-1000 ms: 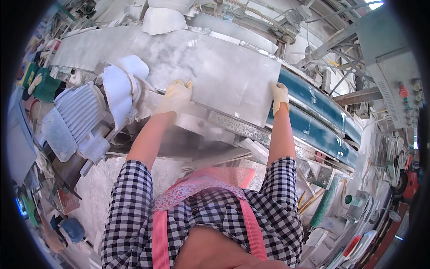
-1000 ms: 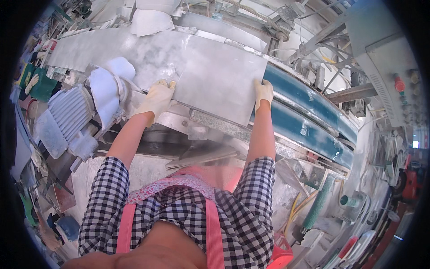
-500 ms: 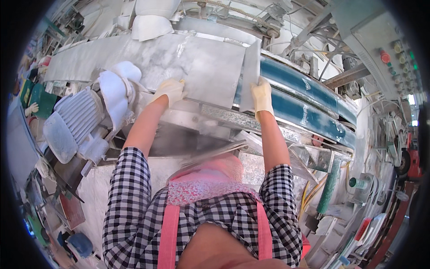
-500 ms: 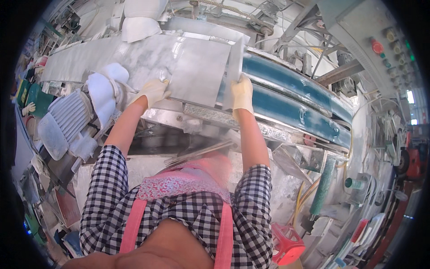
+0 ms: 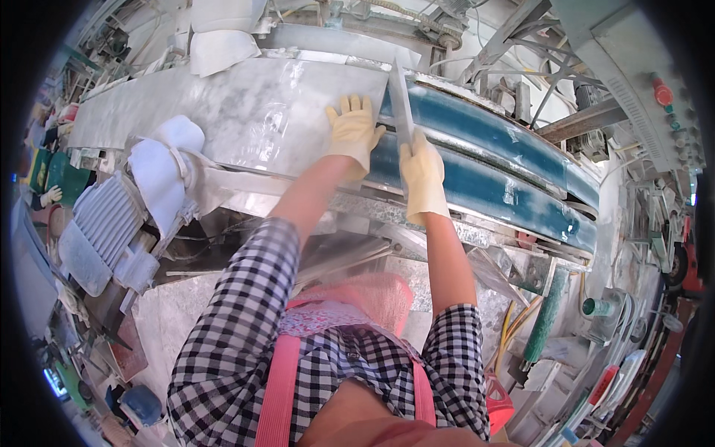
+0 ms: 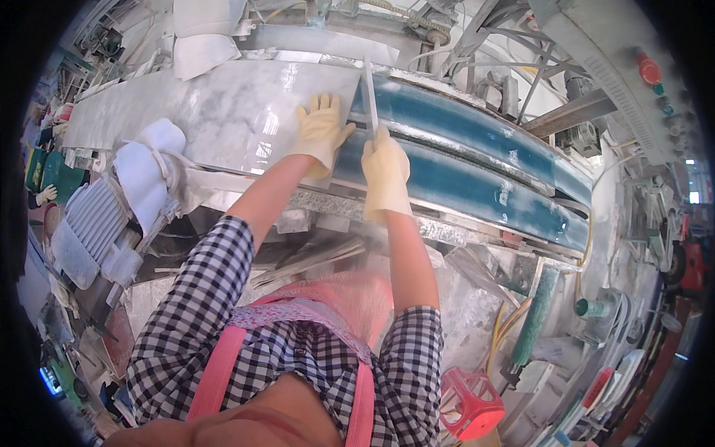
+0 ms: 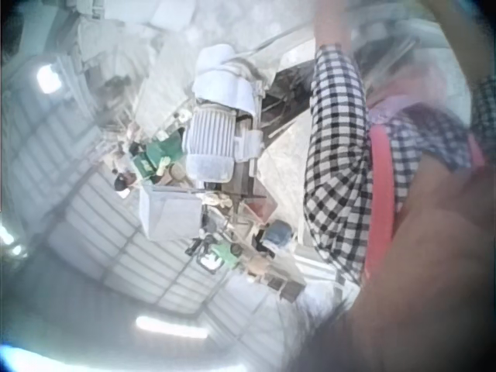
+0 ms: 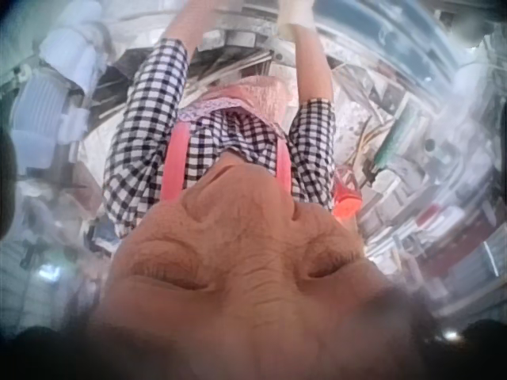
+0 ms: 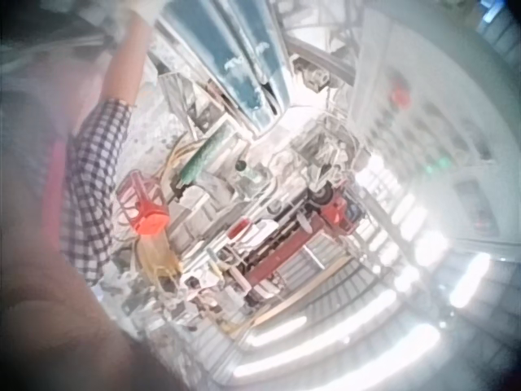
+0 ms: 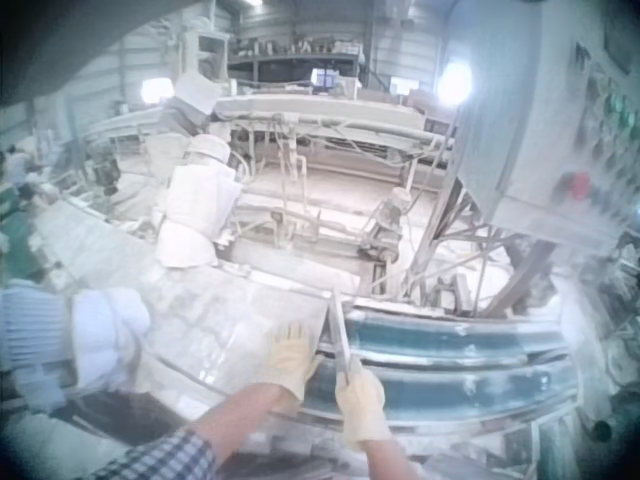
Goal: The person repeatedly picks up rectangular plasterboard sheets from a pile, places them on a conveyor belt, and stacks them into a growing pile. The person also briefly handles two smaller sheets and moves them aside.
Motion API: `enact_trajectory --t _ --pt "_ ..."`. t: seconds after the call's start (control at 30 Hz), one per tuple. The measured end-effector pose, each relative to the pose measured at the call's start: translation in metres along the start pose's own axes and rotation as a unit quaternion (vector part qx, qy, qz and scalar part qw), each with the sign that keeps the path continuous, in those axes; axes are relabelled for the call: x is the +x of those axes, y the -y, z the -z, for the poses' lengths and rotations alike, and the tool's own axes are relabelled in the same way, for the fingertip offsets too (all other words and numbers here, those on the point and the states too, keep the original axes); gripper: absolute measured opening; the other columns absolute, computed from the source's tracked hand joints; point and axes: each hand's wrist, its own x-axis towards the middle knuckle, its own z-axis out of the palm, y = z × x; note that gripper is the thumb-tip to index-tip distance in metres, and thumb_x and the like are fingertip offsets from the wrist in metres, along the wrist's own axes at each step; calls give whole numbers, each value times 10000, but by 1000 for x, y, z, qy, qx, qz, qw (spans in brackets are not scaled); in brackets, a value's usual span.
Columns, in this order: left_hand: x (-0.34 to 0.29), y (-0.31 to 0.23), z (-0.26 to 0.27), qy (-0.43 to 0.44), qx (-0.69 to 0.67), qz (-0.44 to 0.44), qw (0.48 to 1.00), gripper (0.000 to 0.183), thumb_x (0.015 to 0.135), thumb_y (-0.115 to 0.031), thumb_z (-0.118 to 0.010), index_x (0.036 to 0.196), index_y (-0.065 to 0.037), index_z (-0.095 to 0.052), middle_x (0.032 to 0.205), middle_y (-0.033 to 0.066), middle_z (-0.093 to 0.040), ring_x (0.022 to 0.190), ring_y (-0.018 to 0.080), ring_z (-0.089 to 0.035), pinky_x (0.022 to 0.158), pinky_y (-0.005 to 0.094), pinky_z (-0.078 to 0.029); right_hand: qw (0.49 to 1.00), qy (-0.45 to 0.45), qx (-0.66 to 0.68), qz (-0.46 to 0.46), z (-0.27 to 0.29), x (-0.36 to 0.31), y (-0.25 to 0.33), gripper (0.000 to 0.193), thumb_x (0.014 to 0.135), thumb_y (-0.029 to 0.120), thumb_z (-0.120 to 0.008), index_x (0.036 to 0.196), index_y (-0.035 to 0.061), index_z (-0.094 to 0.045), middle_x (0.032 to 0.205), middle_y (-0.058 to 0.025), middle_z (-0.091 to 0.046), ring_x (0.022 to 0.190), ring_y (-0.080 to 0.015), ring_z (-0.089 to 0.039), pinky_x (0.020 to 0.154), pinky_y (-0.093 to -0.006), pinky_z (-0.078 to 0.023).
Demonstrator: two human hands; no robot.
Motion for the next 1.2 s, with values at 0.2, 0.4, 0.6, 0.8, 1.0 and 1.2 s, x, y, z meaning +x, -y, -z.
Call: enact_trajectory --t 0.2,0.4,0.6,0.8,1.0,1.2 --pt "38 -16 7 142 25 73 987 810 754 -323 -758 1399 18 -404 1450 196 -381 1359 444 -272 1046 676 -226 1000 12 6 -11 4 1 -4 346 926 263 -506 1237 109 -510 943 -202 -690 903 -398 -664 780 -512 -519" --pt "49 -33 12 164 57 96 980 596 822 -200 -631 1347 21 -457 1379 237 -483 1246 470 -472 950 549 -445 998 -32 50 17 0 7 -20 366 912 273 -539 1243 116 -543 980 -202 -690 925 -405 -654 802 -499 -513" --pt "56 38 46 70 -13 -99 993 389 839 -169 -518 1150 53 -588 1083 301 -641 1023 472 -611 911 509 -475 989 -16 140 38 0 25 -29 324 865 254 -612 1157 114 -624 997 -212 -681 961 -406 -638 823 -485 -498" --pt "40 58 53 54 -324 109 938 371 796 -160 -463 1034 61 -644 1023 327 -630 960 455 -622 838 468 -484 986 -9 143 88 -13 46 -5 244 860 261 -599 1002 67 -642 975 -234 -662 954 -435 -612 811 -501 -480" --pt "34 38 27 140 -623 85 765 353 910 -182 -541 1168 49 -605 1082 202 -674 1008 312 -662 867 387 -520 985 23 127 111 1 44 8 304 886 311 -584 1052 57 -610 972 -232 -671 958 -428 -623 810 -503 -482" --pt "36 47 18 9 -88 22 996 629 837 -367 -680 1356 -52 -514 1277 157 -578 1177 360 -551 971 509 -440 999 10 3 39 2 30 41 468 916 250 -557 1346 104 -446 1027 -202 -690 986 -398 -655 838 -509 -508"
